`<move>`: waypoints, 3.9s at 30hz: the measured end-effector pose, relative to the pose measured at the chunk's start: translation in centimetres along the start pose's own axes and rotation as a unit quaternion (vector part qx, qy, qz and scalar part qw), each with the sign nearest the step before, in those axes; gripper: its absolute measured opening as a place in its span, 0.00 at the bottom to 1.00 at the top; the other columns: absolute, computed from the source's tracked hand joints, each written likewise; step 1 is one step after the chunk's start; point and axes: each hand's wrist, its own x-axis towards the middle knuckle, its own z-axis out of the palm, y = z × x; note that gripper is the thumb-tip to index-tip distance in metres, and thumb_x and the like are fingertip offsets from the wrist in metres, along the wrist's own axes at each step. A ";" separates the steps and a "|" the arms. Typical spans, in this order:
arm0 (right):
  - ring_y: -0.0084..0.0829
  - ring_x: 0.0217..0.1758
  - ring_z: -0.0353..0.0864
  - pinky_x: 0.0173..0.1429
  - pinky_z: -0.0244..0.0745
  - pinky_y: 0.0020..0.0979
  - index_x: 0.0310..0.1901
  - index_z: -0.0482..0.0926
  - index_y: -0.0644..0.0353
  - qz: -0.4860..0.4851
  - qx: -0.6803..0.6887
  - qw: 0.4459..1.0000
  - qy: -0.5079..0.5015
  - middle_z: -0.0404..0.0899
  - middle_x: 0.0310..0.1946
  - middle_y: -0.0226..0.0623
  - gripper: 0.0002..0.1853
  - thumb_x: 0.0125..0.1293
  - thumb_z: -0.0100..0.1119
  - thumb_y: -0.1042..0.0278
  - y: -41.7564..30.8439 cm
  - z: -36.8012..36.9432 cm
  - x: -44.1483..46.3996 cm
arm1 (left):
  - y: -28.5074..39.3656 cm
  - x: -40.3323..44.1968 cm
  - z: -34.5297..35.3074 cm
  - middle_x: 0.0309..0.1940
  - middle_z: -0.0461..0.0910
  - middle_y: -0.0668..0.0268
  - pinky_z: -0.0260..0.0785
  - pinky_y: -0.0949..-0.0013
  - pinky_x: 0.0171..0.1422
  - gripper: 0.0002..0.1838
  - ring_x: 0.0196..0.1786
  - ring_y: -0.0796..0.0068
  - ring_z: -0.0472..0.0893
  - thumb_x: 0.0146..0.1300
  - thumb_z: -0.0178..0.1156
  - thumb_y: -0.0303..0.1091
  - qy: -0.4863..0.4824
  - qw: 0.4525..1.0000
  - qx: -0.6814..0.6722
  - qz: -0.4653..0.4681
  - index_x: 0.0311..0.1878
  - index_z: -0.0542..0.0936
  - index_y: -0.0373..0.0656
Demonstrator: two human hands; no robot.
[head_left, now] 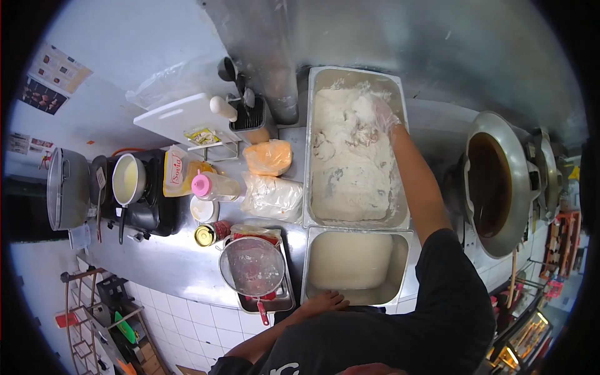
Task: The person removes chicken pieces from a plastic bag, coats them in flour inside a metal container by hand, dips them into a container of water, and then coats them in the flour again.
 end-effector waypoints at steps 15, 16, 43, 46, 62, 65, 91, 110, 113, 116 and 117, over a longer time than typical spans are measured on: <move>0.52 0.54 0.81 0.60 0.75 0.44 0.50 0.81 0.64 0.211 0.111 0.970 -0.053 0.82 0.47 0.58 0.19 0.70 0.49 0.58 1.4 4.0 -9.5 | 3.1 2.4 -2.3 0.28 0.77 0.64 0.77 0.60 0.41 0.11 0.35 0.63 0.82 0.66 0.63 0.45 0.104 0.988 -0.014 -0.114 0.35 0.79 0.48; 0.50 0.49 0.82 0.54 0.75 0.46 0.47 0.80 0.65 0.178 0.076 0.976 -0.095 0.81 0.41 0.58 0.19 0.71 0.50 0.56 1.1 5.2 -11.2 | 3.1 2.4 -2.2 0.27 0.76 0.64 0.76 0.60 0.39 0.12 0.34 0.63 0.82 0.65 0.64 0.45 0.111 0.988 -0.008 -0.108 0.35 0.79 0.48; 0.44 0.65 0.72 0.71 0.66 0.44 0.64 0.72 0.57 0.052 0.148 0.903 -0.400 0.75 0.60 0.47 0.31 0.59 0.57 0.57 -12.6 12.9 -18.6 | 3.8 0.1 0.8 0.43 0.79 0.67 0.80 0.58 0.43 0.17 0.46 0.63 0.85 0.61 0.65 0.43 0.023 0.981 0.120 -0.150 0.51 0.77 0.52; 0.42 0.62 0.73 0.69 0.67 0.44 0.63 0.73 0.58 0.033 0.138 0.909 -0.393 0.76 0.58 0.46 0.27 0.62 0.55 0.57 -16.2 15.0 -16.4 | 3.8 -0.1 0.9 0.44 0.80 0.67 0.80 0.57 0.42 0.17 0.46 0.60 0.85 0.61 0.66 0.42 0.047 0.980 0.121 -0.152 0.52 0.77 0.52; 0.35 0.49 0.83 0.58 0.78 0.38 0.52 0.80 0.60 0.162 0.688 0.604 -0.368 0.83 0.48 0.37 0.17 0.77 0.45 0.58 -12.7 16.1 -18.3 | 1.9 -0.7 0.0 0.46 0.80 0.64 0.79 0.57 0.50 0.18 0.47 0.58 0.84 0.60 0.63 0.36 0.013 0.993 0.003 -0.114 0.55 0.79 0.52; 0.35 0.53 0.80 0.64 0.74 0.40 0.60 0.75 0.60 0.057 0.616 0.766 -0.173 0.81 0.51 0.39 0.23 0.76 0.43 0.52 -9.3 15.4 -17.2 | 1.6 -1.0 0.6 0.43 0.79 0.65 0.81 0.58 0.47 0.16 0.45 0.61 0.85 0.61 0.62 0.36 0.045 0.995 0.012 -0.093 0.53 0.79 0.52; 0.37 0.56 0.82 0.63 0.77 0.39 0.59 0.77 0.59 0.243 0.778 0.545 0.198 0.82 0.53 0.40 0.24 0.76 0.42 0.50 4.2 9.1 -5.7 | -0.1 -0.4 0.1 0.43 0.75 0.64 0.81 0.58 0.44 0.21 0.43 0.60 0.83 0.60 0.57 0.37 0.022 0.998 -0.034 -0.050 0.59 0.74 0.50; 0.51 0.55 0.83 0.59 0.76 0.44 0.58 0.78 0.63 0.230 0.037 0.972 -0.037 0.84 0.48 0.54 0.36 0.59 0.64 0.39 6.2 9.2 5.2 | 0.0 -0.5 0.0 0.50 0.74 0.59 0.81 0.54 0.48 0.21 0.48 0.54 0.83 0.67 0.53 0.41 -0.097 0.986 -0.086 -0.103 0.62 0.68 0.51; 0.50 0.57 0.82 0.64 0.73 0.43 0.59 0.77 0.63 0.146 0.219 0.952 -0.158 0.83 0.51 0.53 0.42 0.53 0.68 0.34 -2.0 4.5 3.8 | 0.0 0.0 0.0 0.48 0.75 0.63 0.81 0.53 0.47 0.23 0.48 0.57 0.82 0.69 0.51 0.44 -0.132 0.983 -0.085 -0.092 0.66 0.66 0.53; 0.47 0.64 0.76 0.70 0.69 0.41 0.67 0.70 0.62 0.133 0.080 0.954 -0.258 0.78 0.59 0.53 0.48 0.50 0.72 0.37 -2.5 5.3 -0.6 | 0.4 -0.1 -0.9 0.50 0.74 0.61 0.81 0.53 0.47 0.25 0.48 0.56 0.82 0.68 0.51 0.45 -0.177 0.973 -0.092 -0.120 0.67 0.65 0.53; 0.47 0.68 0.72 0.73 0.65 0.41 0.71 0.64 0.61 0.114 0.134 0.948 -0.266 0.73 0.63 0.54 0.52 0.50 0.73 0.38 -3.9 4.3 -2.9 | 0.2 -0.3 -1.3 0.50 0.73 0.59 0.81 0.52 0.47 0.24 0.48 0.55 0.82 0.67 0.52 0.43 -0.149 0.978 -0.100 -0.104 0.65 0.66 0.50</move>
